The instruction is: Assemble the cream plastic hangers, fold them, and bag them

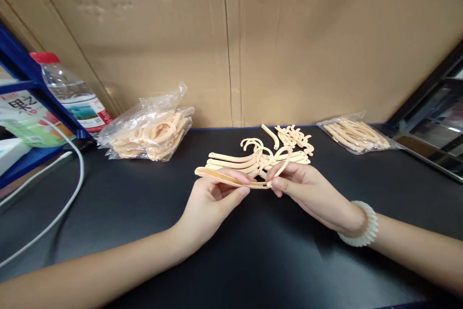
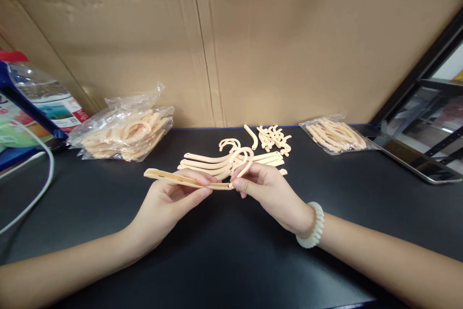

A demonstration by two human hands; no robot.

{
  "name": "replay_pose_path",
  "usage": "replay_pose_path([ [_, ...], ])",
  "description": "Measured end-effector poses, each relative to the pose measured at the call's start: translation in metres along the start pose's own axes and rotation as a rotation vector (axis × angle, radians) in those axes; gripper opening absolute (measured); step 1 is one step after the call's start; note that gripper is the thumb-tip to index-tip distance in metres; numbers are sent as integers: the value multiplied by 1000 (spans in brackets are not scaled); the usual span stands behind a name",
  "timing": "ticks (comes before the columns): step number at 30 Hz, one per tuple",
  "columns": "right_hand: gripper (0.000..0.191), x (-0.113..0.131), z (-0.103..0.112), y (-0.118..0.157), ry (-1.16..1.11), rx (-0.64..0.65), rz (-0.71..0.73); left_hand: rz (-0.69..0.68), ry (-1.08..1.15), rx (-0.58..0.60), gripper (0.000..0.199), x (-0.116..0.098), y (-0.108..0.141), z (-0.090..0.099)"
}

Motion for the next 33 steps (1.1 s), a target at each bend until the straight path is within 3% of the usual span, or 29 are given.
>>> replay_pose_path([
  [12, 22, -11, -13, 4, -108, 173, -199, -10, 27, 50, 4, 1, 2, -4],
  [23, 26, -4, -13, 5, 87, 31, -68, 48, 59, 72, 7, 6, 4, -7],
  [29, 23, -3, -16, 6, 54, 55, -70, 100, 75, 39, 12, 10, 4, -4],
  [33, 23, 9, -11, 7, 194, -21, 58, 153, 81, -4, 23, 14, 5, -1],
])
Point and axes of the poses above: each hand's wrist, its own y-axis away from the middle knuckle, its own z-axis out of the back of the hand, x = y × z, the point moved 7 cm from there along -y, towards the middle knuckle, and after that the axes turned 3 degrees about -z, right-handed, at the moved point
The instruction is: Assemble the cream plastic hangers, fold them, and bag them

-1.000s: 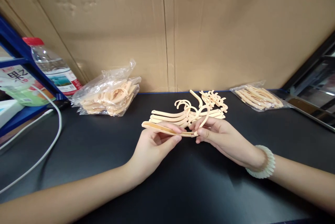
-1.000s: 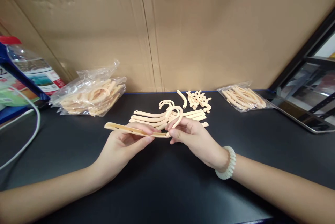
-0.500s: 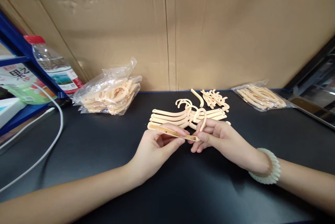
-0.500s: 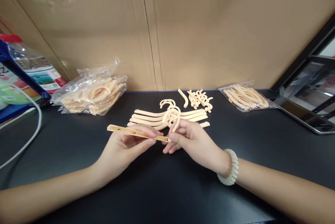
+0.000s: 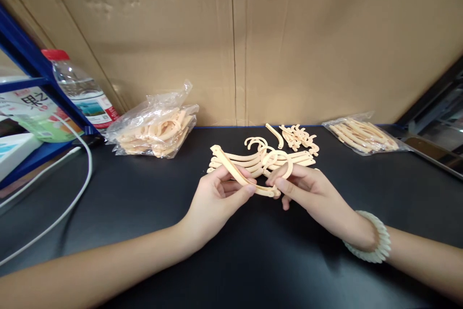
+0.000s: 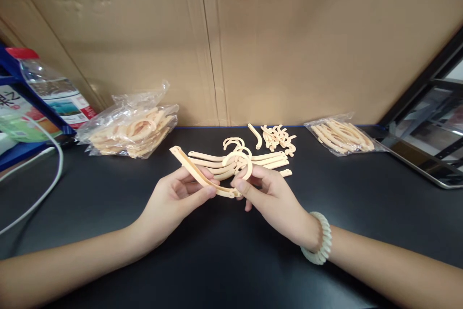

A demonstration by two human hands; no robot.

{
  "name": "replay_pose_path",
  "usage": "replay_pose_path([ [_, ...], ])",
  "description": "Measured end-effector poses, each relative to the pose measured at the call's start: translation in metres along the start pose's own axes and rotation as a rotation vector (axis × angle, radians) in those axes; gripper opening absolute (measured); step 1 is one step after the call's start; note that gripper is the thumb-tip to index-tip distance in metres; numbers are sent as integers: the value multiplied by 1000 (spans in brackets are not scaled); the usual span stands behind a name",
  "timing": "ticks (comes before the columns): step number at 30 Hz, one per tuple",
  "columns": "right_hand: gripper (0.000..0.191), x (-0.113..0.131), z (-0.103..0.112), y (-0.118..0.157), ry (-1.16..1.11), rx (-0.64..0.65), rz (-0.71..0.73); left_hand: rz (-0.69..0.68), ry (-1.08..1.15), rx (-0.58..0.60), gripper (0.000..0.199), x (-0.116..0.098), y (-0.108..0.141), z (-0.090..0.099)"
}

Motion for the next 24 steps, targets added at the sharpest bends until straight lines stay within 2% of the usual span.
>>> replay_pose_path([
  [3, 25, -1, 2, 0, 79, -31, 3, 31, -32, -27, 28, 2, 0, 2],
  [8, 28, -8, -2, 2, 16, -4, -55, 28, -61, -37, 31, 1, -1, 2],
  [12, 22, -7, -7, 3, -39, 36, -44, 34, 18, 104, 40, 3, 2, -13],
  [15, 20, -3, -10, 1, -78, 79, -19, 61, 118, 184, 31, 5, 5, -23],
  [18, 21, 3, 1, -5, -39, 55, 24, 102, 128, 135, 19, 5, 4, -21],
  [21, 25, 18, 29, -16, 212, -56, 192, 149, 140, 84, 18, 6, 2, -16],
  [24, 20, 35, 52, -31, 736, -133, 480, 188, 162, 54, 20, 7, 1, -14],
])
Point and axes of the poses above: each hand's wrist, its own y-axis away from the middle knuckle, its own z-axis out of the back of the hand, x = y × z, the point moved 7 cm from there along -y, towards the middle knuckle, and after that the axes turned 3 degrees about -z, right-handed, at the moved point
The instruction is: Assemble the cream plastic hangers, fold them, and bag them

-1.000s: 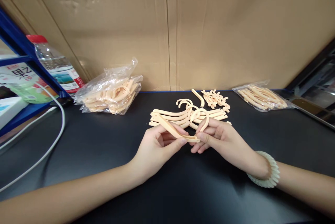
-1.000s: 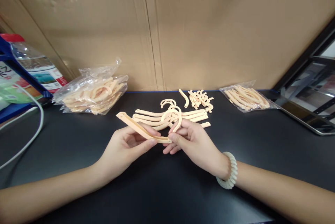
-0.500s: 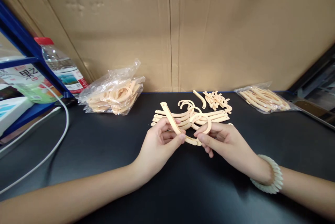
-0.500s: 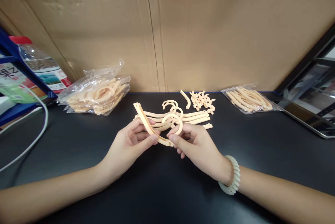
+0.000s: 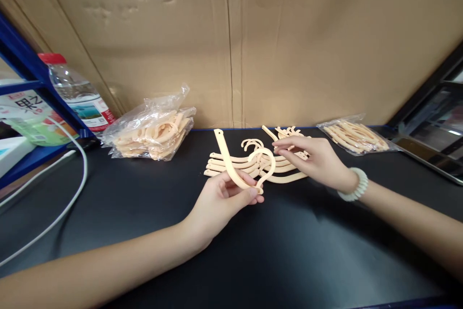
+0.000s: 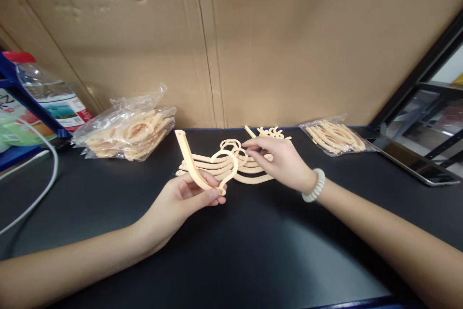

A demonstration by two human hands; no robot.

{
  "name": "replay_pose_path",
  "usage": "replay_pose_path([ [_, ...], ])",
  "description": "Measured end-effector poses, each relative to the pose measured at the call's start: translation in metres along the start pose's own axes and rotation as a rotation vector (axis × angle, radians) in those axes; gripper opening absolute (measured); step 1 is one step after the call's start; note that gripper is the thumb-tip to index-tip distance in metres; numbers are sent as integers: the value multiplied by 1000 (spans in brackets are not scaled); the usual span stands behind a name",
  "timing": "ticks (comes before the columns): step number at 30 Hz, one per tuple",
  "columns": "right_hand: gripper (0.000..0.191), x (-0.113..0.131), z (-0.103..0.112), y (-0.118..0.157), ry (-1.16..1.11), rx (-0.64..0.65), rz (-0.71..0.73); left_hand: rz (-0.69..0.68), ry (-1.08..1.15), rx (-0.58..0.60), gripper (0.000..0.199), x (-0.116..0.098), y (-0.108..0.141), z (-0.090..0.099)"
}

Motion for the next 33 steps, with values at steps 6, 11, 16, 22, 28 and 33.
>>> replay_pose_path([
  [6, 25, -46, -16, -18, 573, 254, 280, 31, 44, -6, 23, -1, -2, 1],
  [11, 23, -61, -29, -18, 565, 263, 278, 62, 86, 46, 26, 0, -1, -3],
  [16, 26, -53, -25, -17, 511, 206, 273, 86, 120, 73, 31, 1, -1, -4],
  [22, 23, -34, 12, -12, -3, -79, -35, 83, 157, 84, 29, 1, -1, -3],
  [28, 30, -16, -6, 17, -799, -69, -446, 72, 168, 95, 27, 1, 0, -3],
  [33, 20, -6, -29, 30, -1155, -31, -609, 49, 131, 117, 23, 0, 0, -4],
])
Point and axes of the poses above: each hand's wrist, its own y-axis away from the middle knuckle, its own z-axis out of the back of the hand, x = y × z, the point moved 7 cm from there along -y, towards the middle knuckle, and after that the axes turned 3 degrees about -z, right-handed, at the moved point
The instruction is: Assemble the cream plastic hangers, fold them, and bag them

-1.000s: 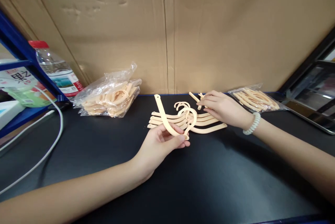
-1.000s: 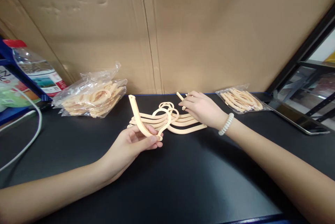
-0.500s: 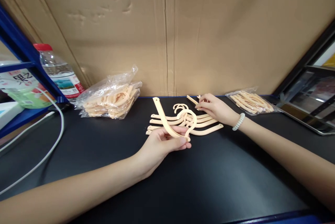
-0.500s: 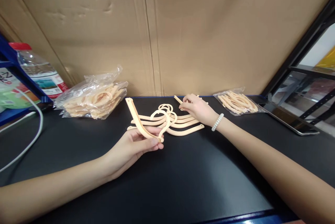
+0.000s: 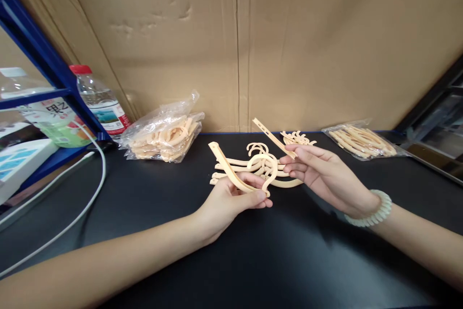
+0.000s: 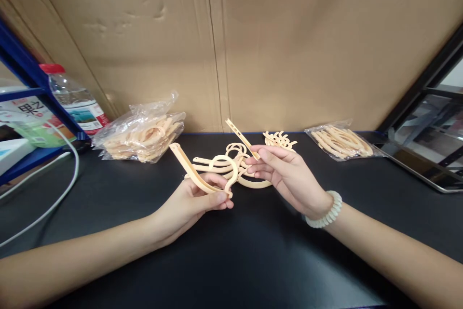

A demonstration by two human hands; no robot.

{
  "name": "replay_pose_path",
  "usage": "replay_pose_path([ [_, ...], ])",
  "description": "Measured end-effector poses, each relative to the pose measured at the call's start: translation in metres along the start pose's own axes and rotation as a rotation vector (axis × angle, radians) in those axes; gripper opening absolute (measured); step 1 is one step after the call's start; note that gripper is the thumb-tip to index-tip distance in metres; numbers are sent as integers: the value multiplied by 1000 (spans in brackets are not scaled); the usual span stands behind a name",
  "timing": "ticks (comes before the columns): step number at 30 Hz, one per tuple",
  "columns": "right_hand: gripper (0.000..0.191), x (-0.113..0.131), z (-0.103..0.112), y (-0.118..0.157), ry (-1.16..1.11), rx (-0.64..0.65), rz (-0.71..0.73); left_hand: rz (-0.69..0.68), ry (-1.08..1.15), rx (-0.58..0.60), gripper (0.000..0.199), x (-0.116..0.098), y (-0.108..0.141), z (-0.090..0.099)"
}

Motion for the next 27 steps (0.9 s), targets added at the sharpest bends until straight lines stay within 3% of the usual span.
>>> replay_pose_path([
  [4, 12, -9, -8, 4, -98, 41, -62, -1, -18, 3, 21, 0, 0, 0],
  [7, 18, -13, -16, 8, -113, 69, -103, 3, -19, -8, 21, 0, 0, 0],
  [12, 29, -22, -29, 15, 53, 142, -175, -12, -11, -5, 22, 0, 1, 0],
  [27, 15, -14, -38, 17, 359, 248, -12, -34, -100, 96, 21, -1, 0, -4],
])
Point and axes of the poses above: each hand's wrist, its own y-axis away from the middle knuckle, its own z-axis out of the back of the hand, x = y × z, the point moved 7 cm from there along -y, towards the middle knuckle, and after that the axes turned 3 degrees about -z, right-handed, at the moved point
